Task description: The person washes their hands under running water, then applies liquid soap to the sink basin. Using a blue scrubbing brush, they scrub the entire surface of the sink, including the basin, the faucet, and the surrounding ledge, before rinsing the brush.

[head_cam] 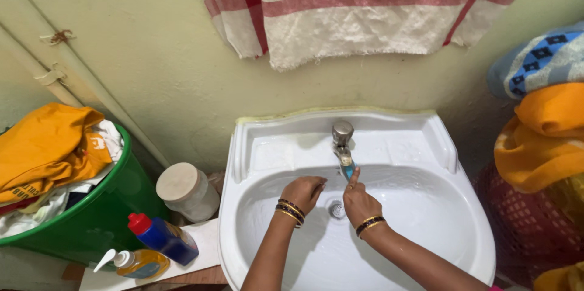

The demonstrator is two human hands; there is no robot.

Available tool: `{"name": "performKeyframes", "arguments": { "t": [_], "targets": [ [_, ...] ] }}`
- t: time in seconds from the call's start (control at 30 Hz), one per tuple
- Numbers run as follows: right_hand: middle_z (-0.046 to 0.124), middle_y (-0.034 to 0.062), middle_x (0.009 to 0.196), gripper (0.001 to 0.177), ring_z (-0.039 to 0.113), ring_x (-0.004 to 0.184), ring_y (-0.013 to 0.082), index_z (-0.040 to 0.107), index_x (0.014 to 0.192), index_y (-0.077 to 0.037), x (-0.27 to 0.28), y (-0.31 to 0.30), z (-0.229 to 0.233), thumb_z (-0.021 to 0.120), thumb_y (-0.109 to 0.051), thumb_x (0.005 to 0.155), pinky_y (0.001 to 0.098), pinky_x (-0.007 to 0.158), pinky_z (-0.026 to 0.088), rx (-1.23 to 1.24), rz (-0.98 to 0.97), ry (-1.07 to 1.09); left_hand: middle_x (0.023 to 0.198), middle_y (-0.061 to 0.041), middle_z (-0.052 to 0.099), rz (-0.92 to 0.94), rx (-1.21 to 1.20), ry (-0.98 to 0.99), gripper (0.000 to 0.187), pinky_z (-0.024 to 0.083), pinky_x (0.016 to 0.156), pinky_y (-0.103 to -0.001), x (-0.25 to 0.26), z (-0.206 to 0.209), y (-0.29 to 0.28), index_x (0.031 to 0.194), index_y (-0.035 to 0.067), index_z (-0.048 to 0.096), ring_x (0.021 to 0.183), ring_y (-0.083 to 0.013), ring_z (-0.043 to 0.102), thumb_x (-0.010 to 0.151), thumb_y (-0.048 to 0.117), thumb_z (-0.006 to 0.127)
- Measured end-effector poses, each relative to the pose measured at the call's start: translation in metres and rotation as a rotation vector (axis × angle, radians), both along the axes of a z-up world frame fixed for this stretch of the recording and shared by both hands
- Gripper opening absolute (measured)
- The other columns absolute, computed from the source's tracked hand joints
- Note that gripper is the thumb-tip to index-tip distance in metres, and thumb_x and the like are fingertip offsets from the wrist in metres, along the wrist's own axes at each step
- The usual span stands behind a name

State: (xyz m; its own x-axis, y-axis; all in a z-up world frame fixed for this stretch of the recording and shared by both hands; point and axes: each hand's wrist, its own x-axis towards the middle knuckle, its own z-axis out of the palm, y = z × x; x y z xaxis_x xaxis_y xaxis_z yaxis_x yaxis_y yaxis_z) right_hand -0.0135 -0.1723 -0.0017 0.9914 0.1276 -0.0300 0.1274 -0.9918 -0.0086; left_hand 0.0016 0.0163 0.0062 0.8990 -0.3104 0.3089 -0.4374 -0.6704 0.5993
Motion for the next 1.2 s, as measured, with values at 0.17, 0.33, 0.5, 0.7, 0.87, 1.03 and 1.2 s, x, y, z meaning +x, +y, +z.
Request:
{"name": "performKeyframes", "arguments": {
  "t": [0.17,0.33,0.5,0.7,0.87,1.03,1.2],
  "targets": [
    [0.064,0.0235,0.088,0.075,0.07,0.057,0.0276,0.006,0.155,0.014,0.001,-0.009,-0.011,0.049,-0.002,0.096,0.0376,0.046,0.059,0.025,0.036,-0.019,0.102,-0.013,0.075,-0.001,0.005,-0.007,0.021,0.056,0.083,-0.045,0.001,-0.003,0.001,0.107,0.01,0.076,0.094,-0.0331,0.07,0.097,0.021,0.061],
    [0.063,0.0181,0.083,0.081,0.069,0.058,0.0258,0.009,0.157,0.01,0.004,-0.029,-0.031,0.053,0.005,0.09,0.0381,0.047,0.058,-0.117,0.126,-0.111,0.098,-0.012,0.075,0.036,0.05,-0.021,0.02,0.056,0.078,-0.047,0.003,-0.004,0.004,0.105,0.011,0.075,0.092,-0.0332,0.07,0.098,0.022,0.06],
    [0.063,0.0174,0.085,0.081,0.07,0.057,0.0241,0.008,0.156,0.011,-0.004,-0.028,-0.033,0.053,0.007,0.089,0.0355,0.045,0.06,-0.144,0.121,-0.019,0.094,-0.012,0.075,0.07,0.084,-0.05,0.018,0.056,0.074,-0.047,0.005,-0.004,0.01,0.105,0.014,0.075,0.089,-0.0329,0.07,0.098,0.021,0.06],
    [0.062,0.016,0.083,0.084,0.069,0.055,0.0234,0.007,0.157,0.011,-0.021,-0.018,-0.044,0.053,0.009,0.086,0.0376,0.045,0.058,-0.154,0.256,-0.098,0.093,-0.011,0.075,0.091,0.087,-0.103,0.016,0.057,0.07,-0.046,0.003,-0.004,0.011,0.102,0.013,0.074,0.087,-0.0321,0.071,0.097,0.018,0.061],
    [0.061,0.0187,0.086,0.08,0.068,0.053,0.0224,0.007,0.156,0.01,0.007,-0.002,-0.046,0.051,0.007,0.09,0.0361,0.042,0.058,-0.164,0.26,-0.091,0.09,-0.011,0.075,0.103,0.108,-0.041,0.016,0.057,0.07,-0.045,0.002,-0.001,0.011,0.102,0.012,0.074,0.085,-0.0311,0.071,0.098,0.019,0.06],
    [0.061,0.0183,0.087,0.083,0.069,0.061,0.027,0.002,0.159,0.006,-0.005,0.014,-0.041,0.051,0.003,0.092,0.0403,0.05,0.059,-0.14,0.123,0.039,0.088,-0.011,0.074,0.106,0.094,-0.098,0.015,0.057,0.069,-0.046,0.0,-0.002,0.012,0.101,0.012,0.074,0.084,-0.0316,0.071,0.096,0.019,0.062],
    [0.065,0.024,0.09,0.083,0.071,0.069,0.0308,0.0,0.158,0.009,-0.006,0.031,-0.007,0.051,0.0,0.094,0.0406,0.054,0.061,-0.049,0.064,0.153,0.089,-0.011,0.074,0.086,0.083,-0.084,0.015,0.057,0.069,-0.046,-0.001,-0.001,0.009,0.101,0.013,0.074,0.084,-0.0317,0.071,0.096,0.019,0.062]
  ]
}}
